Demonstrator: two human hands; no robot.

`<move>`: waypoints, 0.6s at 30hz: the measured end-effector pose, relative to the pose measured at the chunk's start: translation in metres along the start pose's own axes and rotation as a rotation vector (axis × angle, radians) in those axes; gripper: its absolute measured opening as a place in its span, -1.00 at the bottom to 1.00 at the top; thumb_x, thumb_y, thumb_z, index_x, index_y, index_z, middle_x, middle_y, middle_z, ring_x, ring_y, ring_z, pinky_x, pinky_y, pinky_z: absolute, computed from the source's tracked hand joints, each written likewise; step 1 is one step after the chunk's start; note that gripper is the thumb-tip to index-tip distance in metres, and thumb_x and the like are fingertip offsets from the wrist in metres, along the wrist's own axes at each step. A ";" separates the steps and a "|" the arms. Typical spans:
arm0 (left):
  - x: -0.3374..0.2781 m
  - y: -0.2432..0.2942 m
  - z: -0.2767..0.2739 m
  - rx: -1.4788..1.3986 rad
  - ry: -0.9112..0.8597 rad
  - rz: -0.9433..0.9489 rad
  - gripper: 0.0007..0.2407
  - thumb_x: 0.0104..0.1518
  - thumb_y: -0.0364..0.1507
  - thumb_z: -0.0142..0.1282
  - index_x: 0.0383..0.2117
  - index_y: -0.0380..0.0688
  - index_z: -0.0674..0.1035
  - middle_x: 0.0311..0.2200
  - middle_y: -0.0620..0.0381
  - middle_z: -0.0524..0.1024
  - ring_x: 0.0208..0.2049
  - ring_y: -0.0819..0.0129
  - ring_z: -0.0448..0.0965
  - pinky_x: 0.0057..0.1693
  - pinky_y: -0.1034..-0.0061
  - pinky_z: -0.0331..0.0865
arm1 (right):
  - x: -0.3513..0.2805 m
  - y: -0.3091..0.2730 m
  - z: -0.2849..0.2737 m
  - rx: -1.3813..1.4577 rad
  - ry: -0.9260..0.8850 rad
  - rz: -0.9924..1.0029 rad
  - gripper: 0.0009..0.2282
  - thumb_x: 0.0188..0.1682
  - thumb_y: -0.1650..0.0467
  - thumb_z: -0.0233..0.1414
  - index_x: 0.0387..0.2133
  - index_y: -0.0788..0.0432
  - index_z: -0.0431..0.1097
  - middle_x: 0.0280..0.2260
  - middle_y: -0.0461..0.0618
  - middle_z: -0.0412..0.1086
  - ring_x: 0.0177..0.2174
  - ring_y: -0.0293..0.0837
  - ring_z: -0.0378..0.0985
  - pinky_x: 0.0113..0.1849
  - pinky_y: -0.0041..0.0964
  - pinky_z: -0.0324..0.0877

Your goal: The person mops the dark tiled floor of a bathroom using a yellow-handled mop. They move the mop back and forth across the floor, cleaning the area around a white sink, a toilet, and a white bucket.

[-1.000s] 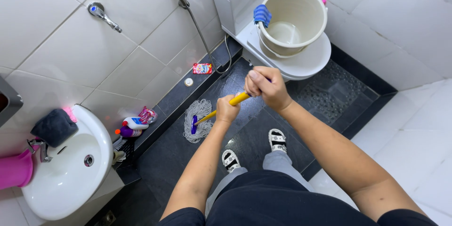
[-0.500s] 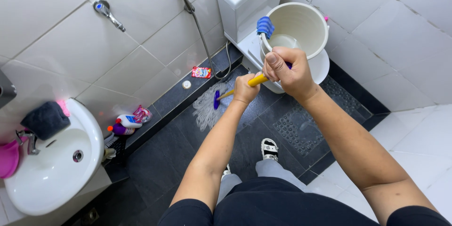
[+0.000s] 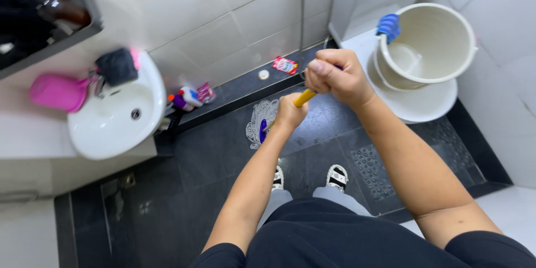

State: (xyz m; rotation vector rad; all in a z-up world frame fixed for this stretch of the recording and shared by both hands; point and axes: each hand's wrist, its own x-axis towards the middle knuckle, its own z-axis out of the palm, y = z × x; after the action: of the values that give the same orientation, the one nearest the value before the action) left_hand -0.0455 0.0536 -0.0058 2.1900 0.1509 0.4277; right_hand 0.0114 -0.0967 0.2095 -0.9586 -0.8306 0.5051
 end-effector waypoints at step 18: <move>-0.110 -0.059 -0.021 0.272 0.200 -0.108 -0.66 0.21 -0.32 0.14 -0.75 -0.14 0.49 -0.62 -0.13 0.51 -0.52 -0.17 0.55 -0.32 0.05 0.41 | -0.056 0.047 0.034 -0.103 -0.165 0.144 -0.62 0.20 0.39 -0.16 -0.68 0.19 0.13 -0.68 -0.07 0.13 -0.59 -0.18 0.21 -0.39 -0.23 0.26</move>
State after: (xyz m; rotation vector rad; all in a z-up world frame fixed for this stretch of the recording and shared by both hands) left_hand -0.1532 0.0770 -0.0682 2.3865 0.4576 0.5937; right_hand -0.0499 -0.0951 0.1574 -1.0874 -0.9466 0.6777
